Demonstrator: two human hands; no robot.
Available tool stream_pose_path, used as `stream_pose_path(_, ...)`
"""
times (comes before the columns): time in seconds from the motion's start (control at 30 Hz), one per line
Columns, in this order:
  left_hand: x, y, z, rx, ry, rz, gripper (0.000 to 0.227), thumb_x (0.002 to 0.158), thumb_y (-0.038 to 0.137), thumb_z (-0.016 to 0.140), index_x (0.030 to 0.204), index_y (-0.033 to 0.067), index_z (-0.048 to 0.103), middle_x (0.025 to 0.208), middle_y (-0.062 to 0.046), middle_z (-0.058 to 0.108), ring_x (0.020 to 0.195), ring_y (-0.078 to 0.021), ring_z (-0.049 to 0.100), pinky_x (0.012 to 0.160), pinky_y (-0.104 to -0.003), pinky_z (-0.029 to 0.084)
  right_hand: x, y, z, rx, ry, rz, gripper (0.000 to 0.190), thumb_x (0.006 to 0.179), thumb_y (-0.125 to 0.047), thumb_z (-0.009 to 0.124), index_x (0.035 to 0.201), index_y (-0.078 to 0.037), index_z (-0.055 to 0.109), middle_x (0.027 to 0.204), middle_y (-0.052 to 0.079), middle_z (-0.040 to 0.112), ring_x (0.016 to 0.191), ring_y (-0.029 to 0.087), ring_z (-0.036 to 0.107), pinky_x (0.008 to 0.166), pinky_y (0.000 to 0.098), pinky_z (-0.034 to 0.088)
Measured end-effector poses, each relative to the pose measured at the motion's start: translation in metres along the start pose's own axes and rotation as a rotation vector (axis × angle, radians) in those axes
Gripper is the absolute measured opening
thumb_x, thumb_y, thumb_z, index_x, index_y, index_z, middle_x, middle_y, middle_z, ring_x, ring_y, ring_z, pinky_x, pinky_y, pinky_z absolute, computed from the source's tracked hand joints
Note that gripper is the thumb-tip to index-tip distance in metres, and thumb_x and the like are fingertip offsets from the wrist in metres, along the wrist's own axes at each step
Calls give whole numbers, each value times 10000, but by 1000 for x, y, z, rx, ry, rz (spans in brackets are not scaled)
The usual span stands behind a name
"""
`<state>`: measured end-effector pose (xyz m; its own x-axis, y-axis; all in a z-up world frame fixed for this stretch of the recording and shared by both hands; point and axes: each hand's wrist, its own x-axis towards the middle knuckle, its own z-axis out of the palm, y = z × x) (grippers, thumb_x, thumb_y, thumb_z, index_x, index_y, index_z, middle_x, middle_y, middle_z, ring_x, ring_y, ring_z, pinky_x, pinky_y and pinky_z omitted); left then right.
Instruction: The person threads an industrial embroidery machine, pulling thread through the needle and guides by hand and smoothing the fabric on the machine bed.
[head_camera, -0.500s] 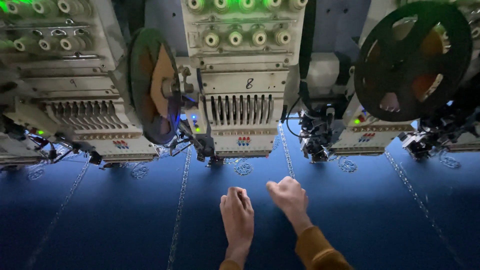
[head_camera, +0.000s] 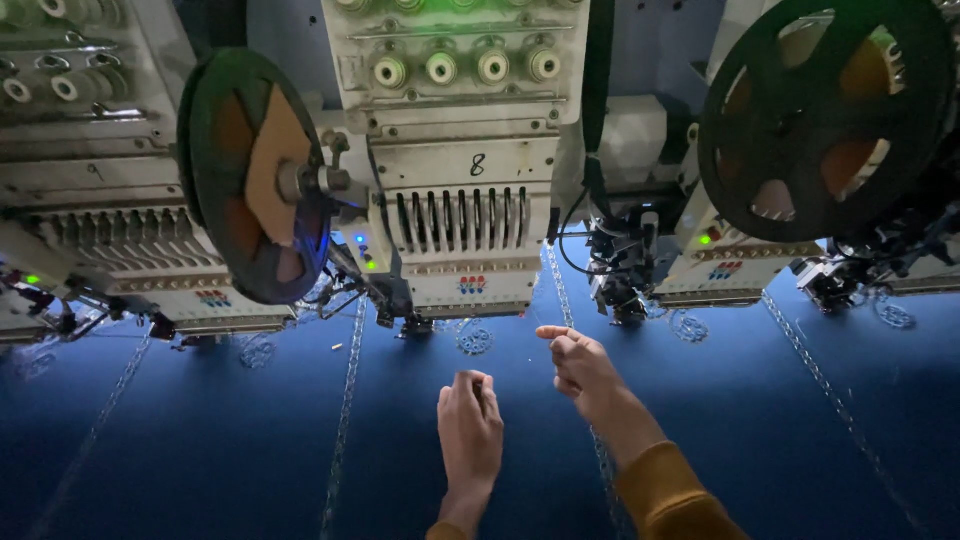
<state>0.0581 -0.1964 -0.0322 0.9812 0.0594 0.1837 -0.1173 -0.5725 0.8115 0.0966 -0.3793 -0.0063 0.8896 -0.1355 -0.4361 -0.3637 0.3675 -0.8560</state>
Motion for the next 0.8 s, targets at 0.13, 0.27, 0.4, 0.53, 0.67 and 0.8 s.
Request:
stream_pose_path(0.13, 0, -4, 12, 82, 6, 8, 179, 1067, 308, 514, 955, 172, 548, 814, -53, 627, 774, -293, 512, 713, -461, 402, -6, 15, -6, -24, 65, -63, 173, 1062, -202, 589, 921, -121, 645, 608, -31, 391, 464, 104, 276, 401, 273, 255)
stream_pose_path(0.27, -16, 38, 15, -138, -230, -283, 159, 981, 331, 562, 986, 190, 633, 881, -19, 727, 802, -241, 605, 743, -412, 439, -18, 17, -12, 49, -128, -154, 222, 1046, -130, 581, 830, -152, 622, 554, -30, 320, 429, 101, 197, 360, 280, 203)
stream_pose_path(0.4, -54, 63, 33, -1080, -785, -606, 428, 954, 415, 656, 1131, 35, 570, 1010, -200, 753, 886, -288, 755, 814, -385, 632, -69, -20, -9, 69, -88, -197, 171, 1011, -93, 605, 869, -181, 643, 559, -46, 336, 459, 85, 227, 423, 278, 176)
stream_pose_path(0.53, -77, 122, -55, -1070, -930, -772, 140, 1123, 206, 555, 1100, 75, 601, 832, -78, 604, 682, -192, 625, 698, -350, 611, -83, -22, -59, 123, -204, -396, 166, 1035, -126, 622, 892, -125, 705, 533, -47, 273, 408, 83, 182, 362, 255, 191)
stream_pose_path(0.67, -88, 130, -81, -695, -1036, -651, 195, 1118, 251, 553, 979, 122, 596, 771, 3, 442, 632, -117, 402, 564, -257, 323, -195, -52, -42, -71, -48, -200, 244, 1079, -125, 453, 1187, -84, 667, 732, 59, 433, 579, 177, 344, 546, 316, 347)
stream_pose_path(0.8, -109, 136, -105, -433, -1011, -366, 257, 1095, 374, 542, 1085, 121, 588, 777, -17, 383, 588, -131, 300, 581, -358, 304, -274, -26, -24, -479, -83, 159, 483, 948, -392, 558, 1327, -131, 703, 1312, 119, 765, 1199, 259, 719, 1075, 413, 532)
